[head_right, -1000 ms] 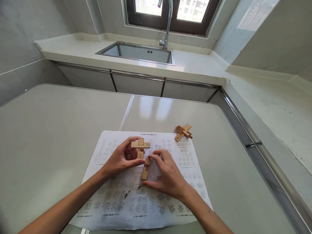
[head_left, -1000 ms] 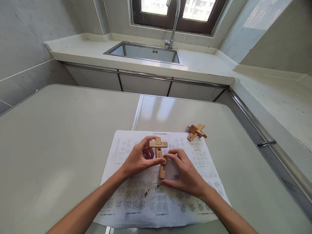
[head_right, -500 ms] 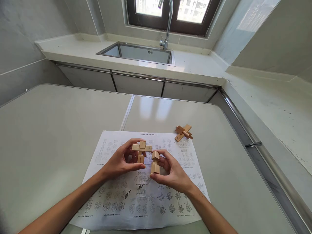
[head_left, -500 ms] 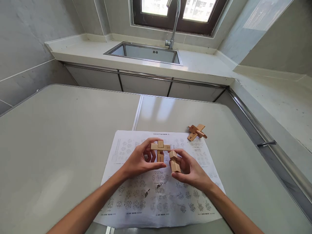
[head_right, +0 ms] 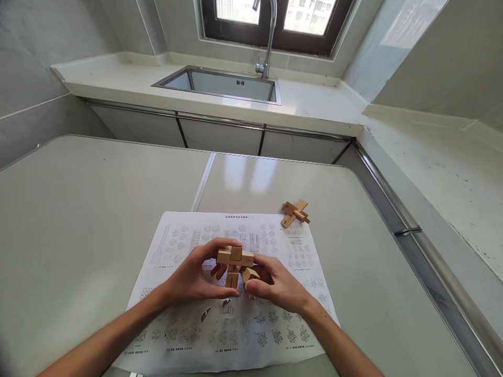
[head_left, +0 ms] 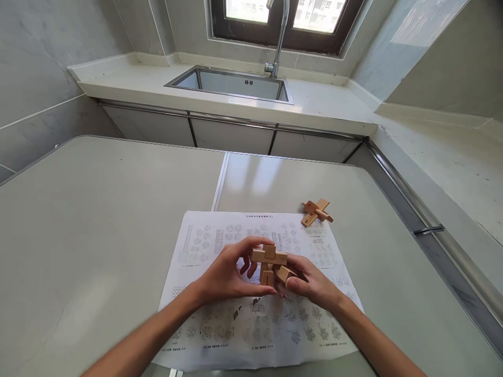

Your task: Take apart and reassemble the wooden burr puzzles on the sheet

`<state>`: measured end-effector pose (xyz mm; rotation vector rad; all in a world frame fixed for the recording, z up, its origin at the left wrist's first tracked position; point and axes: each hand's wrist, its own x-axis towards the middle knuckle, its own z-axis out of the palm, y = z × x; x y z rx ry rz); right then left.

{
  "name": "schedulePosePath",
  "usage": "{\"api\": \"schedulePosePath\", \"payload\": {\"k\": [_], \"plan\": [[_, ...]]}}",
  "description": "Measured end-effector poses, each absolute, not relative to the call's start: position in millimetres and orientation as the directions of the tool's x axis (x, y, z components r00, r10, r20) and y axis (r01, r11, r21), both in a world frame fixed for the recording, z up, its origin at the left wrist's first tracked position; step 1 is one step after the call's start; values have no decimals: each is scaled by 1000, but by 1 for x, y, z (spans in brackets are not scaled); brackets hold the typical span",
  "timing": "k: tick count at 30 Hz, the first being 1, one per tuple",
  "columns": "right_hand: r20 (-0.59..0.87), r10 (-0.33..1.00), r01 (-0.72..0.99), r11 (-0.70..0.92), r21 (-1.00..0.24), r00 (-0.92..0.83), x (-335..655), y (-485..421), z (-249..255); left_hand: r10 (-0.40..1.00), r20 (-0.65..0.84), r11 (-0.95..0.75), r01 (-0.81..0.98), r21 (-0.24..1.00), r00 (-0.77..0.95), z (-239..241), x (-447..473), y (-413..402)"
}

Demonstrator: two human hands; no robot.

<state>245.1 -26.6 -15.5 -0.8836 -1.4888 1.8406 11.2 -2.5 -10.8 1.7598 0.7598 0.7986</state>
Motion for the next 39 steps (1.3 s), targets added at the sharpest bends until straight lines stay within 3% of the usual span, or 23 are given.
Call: {"api": "schedulePosePath", "payload": {"k": [11, 17, 22, 28, 35, 39], "plan": [[-93, 773, -29, -142, -989, -628, 240, -26, -5, 724, 166, -359, 160, 919, 670, -15, 15, -8], [-60, 759, 31, -52, -998, -649, 242, -26, -9, 686, 267, -475, 139, 869, 677, -15, 18, -9], [-63, 780, 17, -67, -998, -622, 245, -27, -16, 681, 270, -438, 83, 895, 680, -13, 20, -9], [17, 799, 13, 31, -999, -601, 242, -32, -19, 717, 256, -376, 50, 925, 648, -14, 19, -7], [120, 913, 192, 208, -959, -390, 247, -37, -35, 787, 217, -286, 29, 958, 577, -13, 16, -3], [182, 900, 289, 310, -906, -396, 247, -36, -34, 792, 176, -246, 41, 968, 584, -13, 16, -3]]}}
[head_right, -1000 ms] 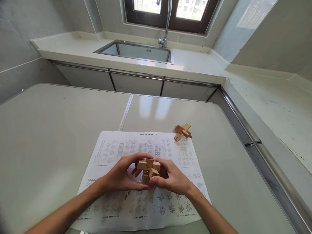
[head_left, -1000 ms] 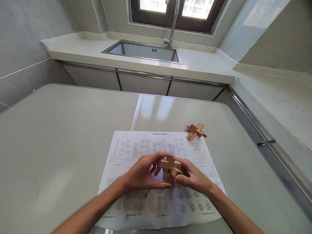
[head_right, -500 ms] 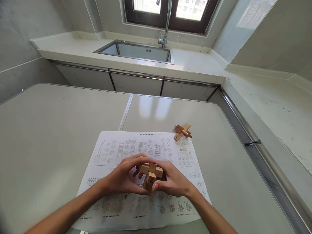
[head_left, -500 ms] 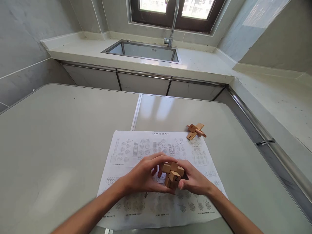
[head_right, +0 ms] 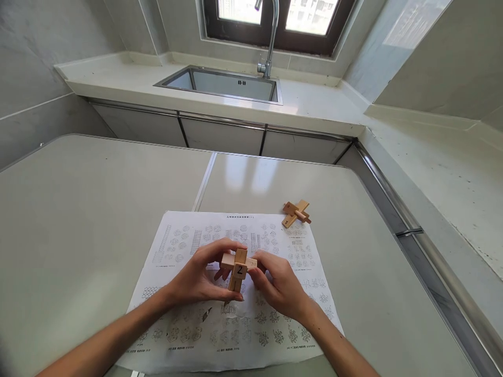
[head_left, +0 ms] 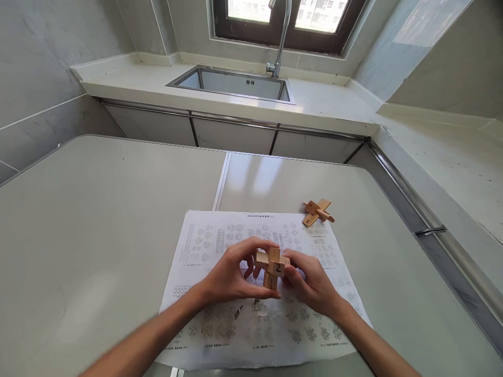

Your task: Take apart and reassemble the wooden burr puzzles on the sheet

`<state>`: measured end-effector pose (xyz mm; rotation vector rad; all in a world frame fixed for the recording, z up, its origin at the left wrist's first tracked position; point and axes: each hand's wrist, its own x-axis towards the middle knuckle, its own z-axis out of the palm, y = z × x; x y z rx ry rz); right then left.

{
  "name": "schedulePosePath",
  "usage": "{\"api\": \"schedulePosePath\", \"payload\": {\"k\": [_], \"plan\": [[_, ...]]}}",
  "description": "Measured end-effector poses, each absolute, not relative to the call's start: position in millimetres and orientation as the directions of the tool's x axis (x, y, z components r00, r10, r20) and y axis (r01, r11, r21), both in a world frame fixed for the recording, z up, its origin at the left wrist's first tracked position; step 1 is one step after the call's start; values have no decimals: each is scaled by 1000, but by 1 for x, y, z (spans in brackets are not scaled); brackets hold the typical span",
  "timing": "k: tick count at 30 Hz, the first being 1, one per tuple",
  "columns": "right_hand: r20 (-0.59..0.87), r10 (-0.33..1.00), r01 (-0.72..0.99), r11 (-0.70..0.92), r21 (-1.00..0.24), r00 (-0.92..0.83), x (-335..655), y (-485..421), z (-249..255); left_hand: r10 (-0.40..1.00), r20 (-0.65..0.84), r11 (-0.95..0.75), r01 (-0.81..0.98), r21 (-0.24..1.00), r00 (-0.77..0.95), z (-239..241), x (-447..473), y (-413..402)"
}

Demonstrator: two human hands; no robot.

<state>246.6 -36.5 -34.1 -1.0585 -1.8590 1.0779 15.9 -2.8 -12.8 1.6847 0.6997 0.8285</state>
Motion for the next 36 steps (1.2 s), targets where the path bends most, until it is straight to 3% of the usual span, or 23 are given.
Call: {"api": "schedulePosePath", "payload": {"k": [8, 25, 31, 36], "plan": [[75, 889, 214, 190, -958, -452, 246, -36, -34, 779, 100, -206, 101, 973, 619, -5, 16, -3], [-142, 862, 48, -136, -990, -487, 243, -37, -32, 769, 132, -254, 110, 961, 626, -7, 16, -5], [-292, 839, -188, -413, -891, -460, 242, -31, -30, 855, 32, -127, 149, 981, 517, -7, 16, -3], [-423, 833, -394, -545, -740, -357, 246, -24, -26, 907, -12, -71, 182, 981, 422, -3, 17, -1]]}}
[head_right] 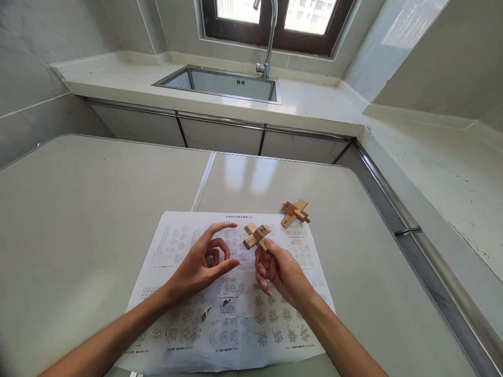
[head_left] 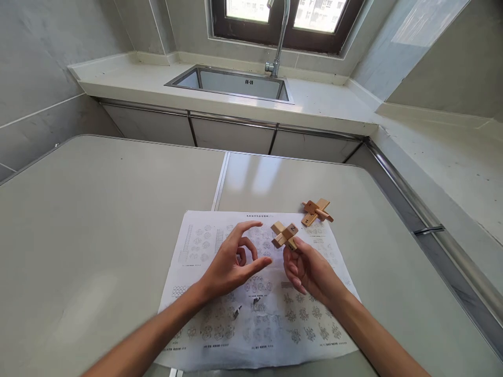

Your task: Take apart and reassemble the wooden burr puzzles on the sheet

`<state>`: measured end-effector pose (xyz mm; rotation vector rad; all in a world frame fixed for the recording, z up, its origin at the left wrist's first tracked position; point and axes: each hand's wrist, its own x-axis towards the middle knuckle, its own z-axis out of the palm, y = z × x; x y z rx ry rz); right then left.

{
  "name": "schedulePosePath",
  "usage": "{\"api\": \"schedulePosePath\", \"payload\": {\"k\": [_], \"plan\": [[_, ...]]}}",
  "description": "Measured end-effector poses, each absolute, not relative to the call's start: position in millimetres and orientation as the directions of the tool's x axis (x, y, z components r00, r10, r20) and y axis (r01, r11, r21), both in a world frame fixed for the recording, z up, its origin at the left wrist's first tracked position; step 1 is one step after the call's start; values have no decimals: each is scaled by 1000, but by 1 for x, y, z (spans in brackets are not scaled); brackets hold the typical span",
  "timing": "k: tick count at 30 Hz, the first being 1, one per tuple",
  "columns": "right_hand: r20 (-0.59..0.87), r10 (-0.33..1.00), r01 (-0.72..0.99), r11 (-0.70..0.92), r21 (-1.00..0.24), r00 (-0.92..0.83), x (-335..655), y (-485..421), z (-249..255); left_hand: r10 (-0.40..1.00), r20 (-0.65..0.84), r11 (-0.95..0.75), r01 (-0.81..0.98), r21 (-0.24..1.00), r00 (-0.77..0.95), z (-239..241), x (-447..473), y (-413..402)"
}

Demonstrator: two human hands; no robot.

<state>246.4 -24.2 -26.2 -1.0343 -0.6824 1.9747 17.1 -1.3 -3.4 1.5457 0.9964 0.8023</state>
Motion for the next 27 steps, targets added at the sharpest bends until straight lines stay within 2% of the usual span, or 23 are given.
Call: {"api": "schedulePosePath", "payload": {"k": [7, 27], "plan": [[-475, 851, -554, -511, -657, -222, 246, -18, -23, 926, -45, -39, 214, 976, 374, -2, 18, -1], [-427, 863, -772, -458, -441, -269, 261, -8, -33, 922, -32, -63, 230, 971, 386, -3, 19, -1]]}}
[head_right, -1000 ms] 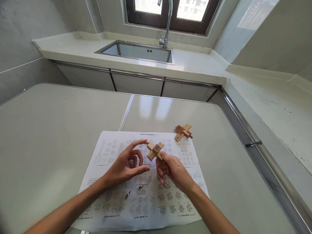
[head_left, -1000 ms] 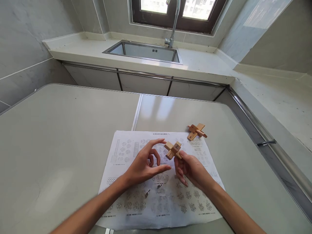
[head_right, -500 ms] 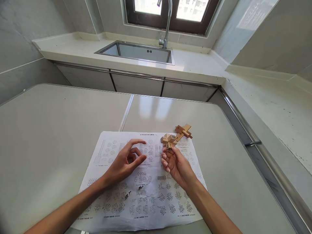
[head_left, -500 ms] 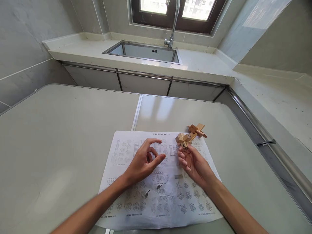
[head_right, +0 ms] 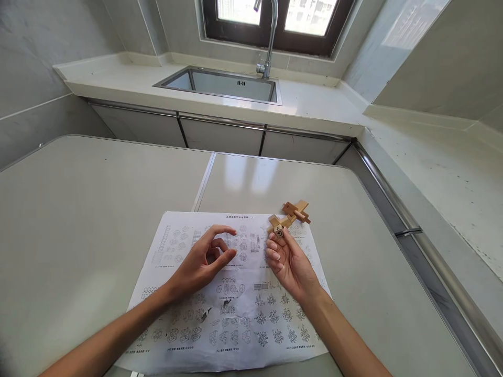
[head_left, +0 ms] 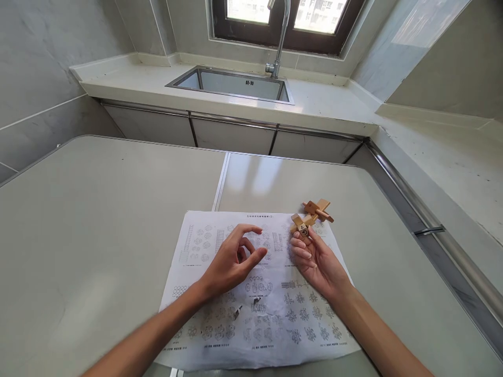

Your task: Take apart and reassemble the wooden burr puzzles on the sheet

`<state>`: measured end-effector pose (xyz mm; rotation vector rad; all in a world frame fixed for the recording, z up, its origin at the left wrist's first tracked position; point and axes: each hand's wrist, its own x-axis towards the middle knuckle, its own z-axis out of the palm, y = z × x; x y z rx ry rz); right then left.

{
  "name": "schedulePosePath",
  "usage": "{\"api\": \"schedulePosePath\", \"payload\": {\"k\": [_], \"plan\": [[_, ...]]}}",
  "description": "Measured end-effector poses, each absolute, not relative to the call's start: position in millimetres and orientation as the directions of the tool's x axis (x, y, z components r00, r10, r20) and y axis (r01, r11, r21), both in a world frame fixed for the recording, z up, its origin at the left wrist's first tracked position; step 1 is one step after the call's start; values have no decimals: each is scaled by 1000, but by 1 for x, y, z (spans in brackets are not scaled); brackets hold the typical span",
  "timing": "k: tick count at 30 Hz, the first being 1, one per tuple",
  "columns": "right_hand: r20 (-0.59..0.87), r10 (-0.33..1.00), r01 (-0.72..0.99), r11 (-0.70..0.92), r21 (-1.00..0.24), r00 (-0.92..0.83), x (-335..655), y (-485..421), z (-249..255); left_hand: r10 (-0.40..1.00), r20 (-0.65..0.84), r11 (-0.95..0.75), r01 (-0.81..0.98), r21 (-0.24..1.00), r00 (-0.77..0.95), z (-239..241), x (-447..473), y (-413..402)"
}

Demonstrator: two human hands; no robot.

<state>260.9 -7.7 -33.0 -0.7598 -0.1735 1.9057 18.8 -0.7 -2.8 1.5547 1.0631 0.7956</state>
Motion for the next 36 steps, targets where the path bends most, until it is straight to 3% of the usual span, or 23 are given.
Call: {"api": "schedulePosePath", "payload": {"k": [5, 13, 36], "plan": [[-443, 860, -709, -477, -520, -253, 257, -10, -30, 919, -34, -70, 247, 967, 393, -3, 18, 0], [-415, 839, -446, -540, -714, -351, 249, -21, -25, 910, -7, -115, 269, 956, 415, -7, 19, 0], [-414, 839, -451, -540, -711, -352, 249, -20, -22, 903, -24, -117, 299, 947, 428, -6, 21, 1]]}}
